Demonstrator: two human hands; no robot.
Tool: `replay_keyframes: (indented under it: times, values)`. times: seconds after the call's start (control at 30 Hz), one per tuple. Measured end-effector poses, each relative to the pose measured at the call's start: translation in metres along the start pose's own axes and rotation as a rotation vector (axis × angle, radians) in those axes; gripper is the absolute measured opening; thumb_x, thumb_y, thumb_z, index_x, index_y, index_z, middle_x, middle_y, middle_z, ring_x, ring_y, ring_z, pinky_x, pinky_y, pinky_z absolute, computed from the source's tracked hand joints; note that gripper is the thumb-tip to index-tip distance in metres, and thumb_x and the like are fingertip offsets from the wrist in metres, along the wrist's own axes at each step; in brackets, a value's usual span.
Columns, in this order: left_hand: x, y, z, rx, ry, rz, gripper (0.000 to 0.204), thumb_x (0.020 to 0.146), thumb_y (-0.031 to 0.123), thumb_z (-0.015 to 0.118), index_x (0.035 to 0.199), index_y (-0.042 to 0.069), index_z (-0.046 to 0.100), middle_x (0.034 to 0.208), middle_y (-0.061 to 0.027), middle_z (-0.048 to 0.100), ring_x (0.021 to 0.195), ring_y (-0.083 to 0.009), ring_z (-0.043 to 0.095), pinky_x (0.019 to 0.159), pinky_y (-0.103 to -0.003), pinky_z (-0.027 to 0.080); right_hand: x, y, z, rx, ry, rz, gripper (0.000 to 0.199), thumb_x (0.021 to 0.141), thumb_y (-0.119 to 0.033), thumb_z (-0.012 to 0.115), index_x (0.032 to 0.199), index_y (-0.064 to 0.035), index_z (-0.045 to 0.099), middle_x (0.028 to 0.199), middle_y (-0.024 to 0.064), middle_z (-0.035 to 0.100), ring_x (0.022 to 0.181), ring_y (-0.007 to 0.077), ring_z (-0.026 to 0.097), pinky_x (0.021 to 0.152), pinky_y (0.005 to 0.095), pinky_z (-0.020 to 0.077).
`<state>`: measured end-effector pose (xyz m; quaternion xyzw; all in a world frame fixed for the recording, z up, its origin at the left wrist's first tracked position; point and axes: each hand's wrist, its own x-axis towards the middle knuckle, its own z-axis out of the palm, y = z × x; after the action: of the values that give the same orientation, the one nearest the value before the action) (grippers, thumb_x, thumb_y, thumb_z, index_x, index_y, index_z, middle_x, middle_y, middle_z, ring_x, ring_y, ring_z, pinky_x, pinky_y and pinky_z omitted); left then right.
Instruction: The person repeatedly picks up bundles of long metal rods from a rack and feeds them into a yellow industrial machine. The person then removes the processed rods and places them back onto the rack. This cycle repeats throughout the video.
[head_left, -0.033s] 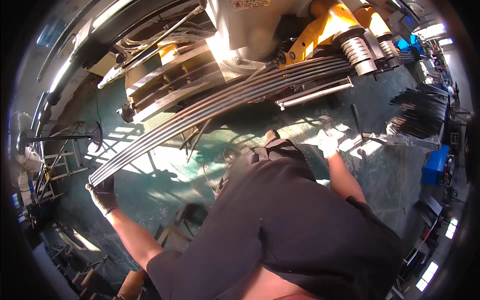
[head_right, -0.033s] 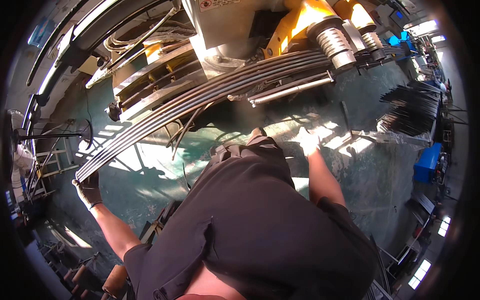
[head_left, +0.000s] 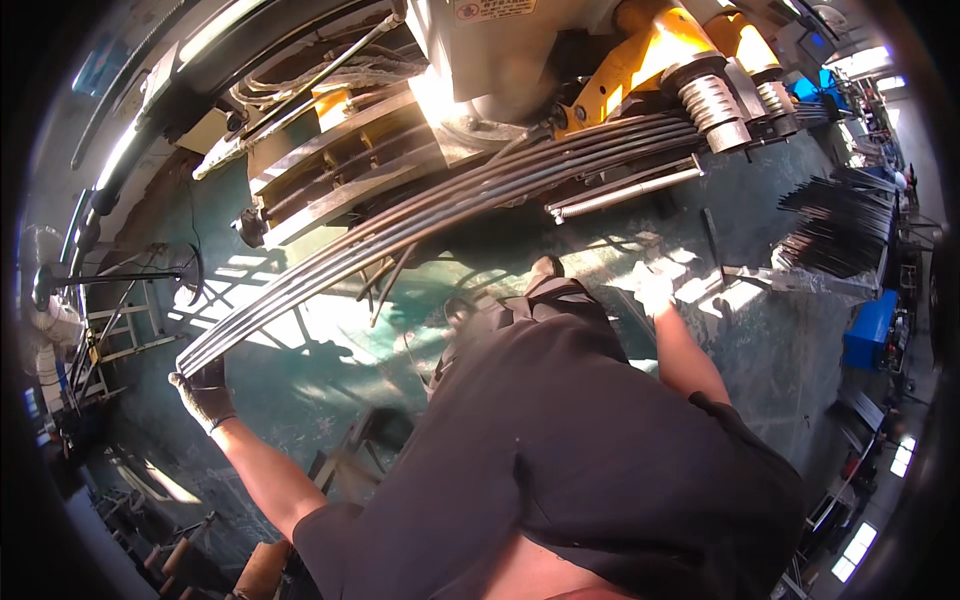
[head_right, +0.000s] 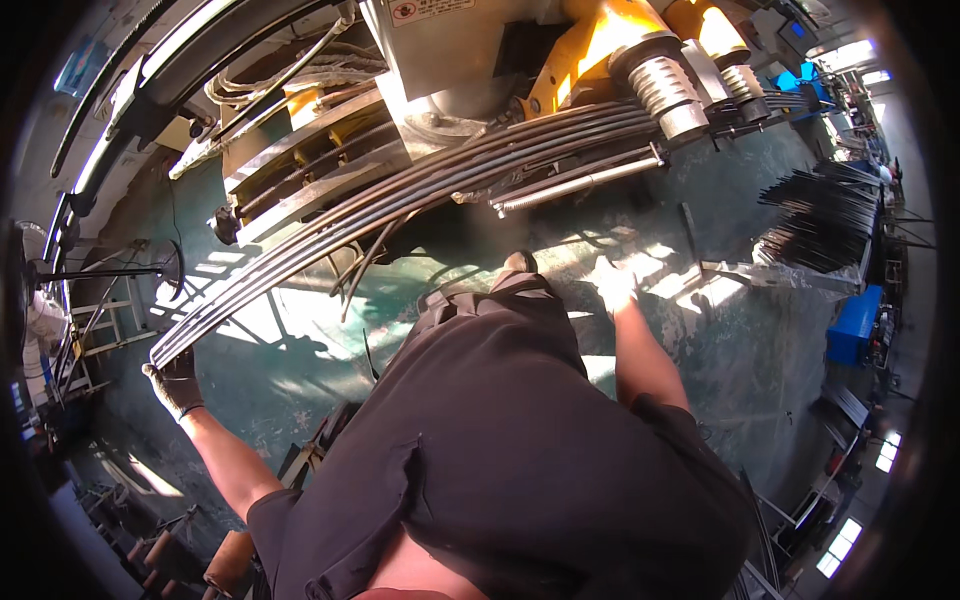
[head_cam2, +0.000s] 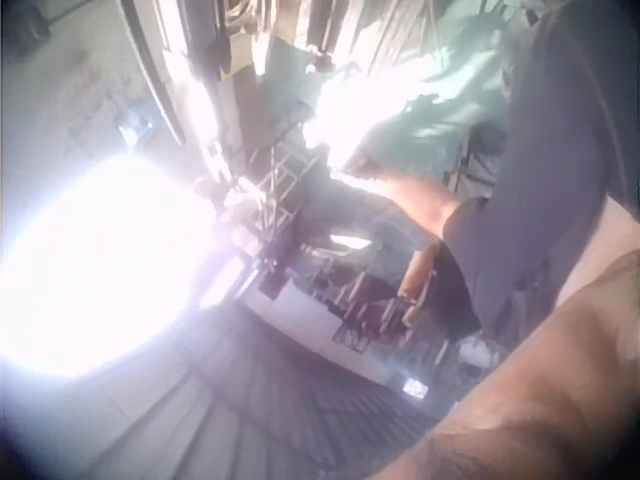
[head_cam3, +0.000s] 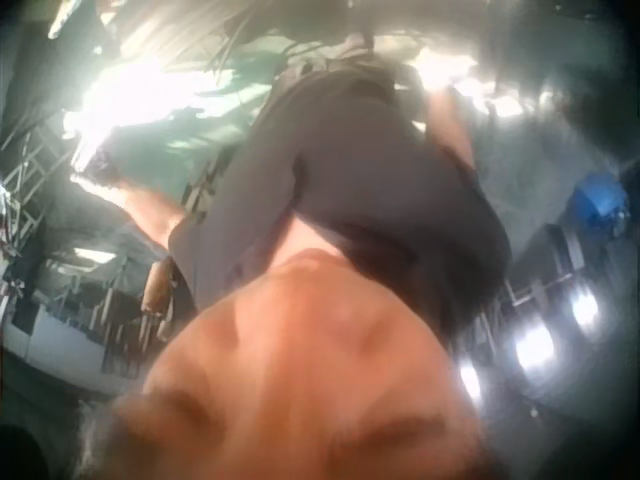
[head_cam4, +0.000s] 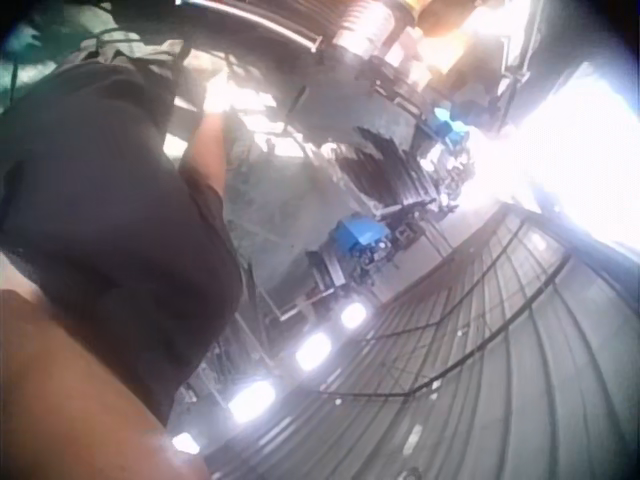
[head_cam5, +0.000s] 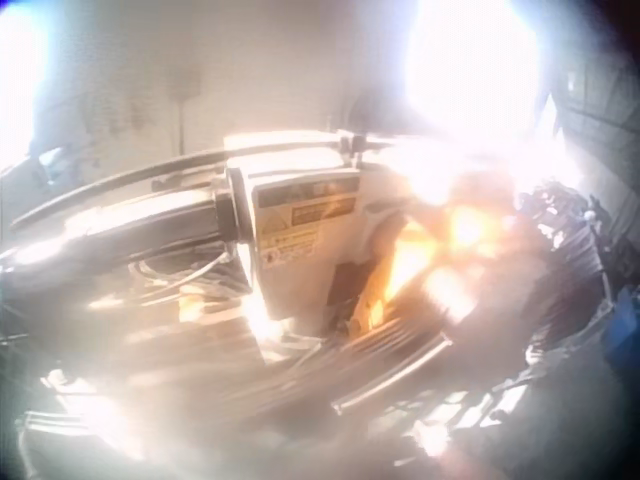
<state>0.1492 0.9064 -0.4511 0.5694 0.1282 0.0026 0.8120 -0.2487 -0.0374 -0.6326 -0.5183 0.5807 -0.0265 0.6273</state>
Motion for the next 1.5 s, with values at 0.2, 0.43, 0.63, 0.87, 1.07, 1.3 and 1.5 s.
replay_keyframes:
  times: [0.2, 0.43, 0.63, 0.87, 1.07, 1.3, 1.5]
  values:
    - [-0.059, -0.04, 0.162, -0.358, 0.54, -0.039, 0.065, 0.109, 0.054, 0.041, 0.155, 0.007, 0.037, 0.16, -0.0171, 0.044, 0.146, -0.0408, 0.043, 0.118, -0.06, 0.039, 0.026, -0.032, -0.001, -0.309, 0.092, 0.024, 0.018, 0.098, -0.026, 0.06, 0.103, -0.0102, 0.065, 0.091, 0.0095, 0.07, 0.073, 0.0191, 0.065, 0.057, 0.0371, 0.0493]
    - [-0.137, -0.243, 0.28, -0.424, 0.208, -0.389, 0.053, 0.111, 0.048, 0.037, 0.137, 0.006, 0.057, 0.151, -0.0143, 0.054, 0.136, -0.0361, 0.052, 0.113, -0.055, 0.044, 0.153, -0.066, -0.027, -0.256, -0.141, 0.084, 0.023, 0.097, -0.03, 0.065, 0.096, -0.0078, 0.073, 0.08, 0.0096, 0.071, 0.077, 0.0224, 0.069, 0.065, 0.037, 0.052]
    - [-0.207, -0.324, 0.485, -0.276, 0.351, -0.682, 0.041, 0.106, 0.041, 0.049, 0.123, 0.008, 0.065, 0.133, -0.0108, 0.068, 0.124, -0.0349, 0.059, 0.108, -0.053, 0.047, 0.208, -0.131, -0.037, -0.623, -0.178, -0.143, 0.031, 0.097, -0.036, 0.064, 0.107, -0.008, 0.073, 0.096, 0.0131, 0.073, 0.094, 0.0281, 0.07, 0.076, 0.0416, 0.0533]
    - [-0.196, -0.3, 0.526, -0.303, 0.173, -0.357, 0.036, 0.1, 0.039, 0.055, 0.115, 0.009, 0.067, 0.123, -0.0091, 0.069, 0.116, -0.0322, 0.062, 0.103, -0.048, 0.049, 0.219, -0.164, -0.066, -0.754, -0.15, -0.34, 0.038, 0.095, -0.04, 0.065, 0.114, -0.0077, 0.075, 0.104, 0.014, 0.075, 0.102, 0.0295, 0.069, 0.082, 0.0437, 0.0538]
    - [-0.191, -0.344, 0.506, -0.154, 0.006, -0.495, 0.031, 0.096, 0.038, 0.06, 0.108, 0.011, 0.07, 0.116, -0.0077, 0.07, 0.109, -0.0299, 0.065, 0.099, -0.044, 0.051, 0.151, -0.067, -0.095, -1.039, 0.043, -0.295, 0.029, 0.098, -0.032, 0.062, 0.098, -0.0071, 0.078, 0.092, 0.0152, 0.077, 0.087, 0.03, 0.073, 0.078, 0.0422, 0.0546]
    - [-0.232, -0.399, 0.424, 0.241, -0.154, -0.829, 0.027, 0.096, 0.033, 0.058, 0.112, 0.012, 0.065, 0.118, -0.008, 0.067, 0.106, -0.028, 0.064, 0.099, -0.042, 0.05, 0.013, 0.002, -0.141, -0.769, -0.109, 0.082, 0.046, 0.088, -0.047, 0.064, 0.107, -0.0083, 0.078, 0.104, 0.02, 0.076, 0.103, 0.0368, 0.071, 0.091, 0.0455, 0.0538]
    - [-0.223, -0.344, 0.417, 0.087, -0.453, -0.556, 0.036, 0.106, 0.022, 0.04, 0.14, 0.011, 0.048, 0.143, -0.0123, 0.054, 0.116, -0.028, 0.057, 0.108, -0.047, 0.044, 0.044, 0.008, -0.162, -0.705, 0.1, -0.151, 0.043, 0.089, -0.039, 0.067, 0.11, -0.0035, 0.076, 0.106, 0.0257, 0.074, 0.104, 0.0387, 0.071, 0.089, 0.0429, 0.0549]
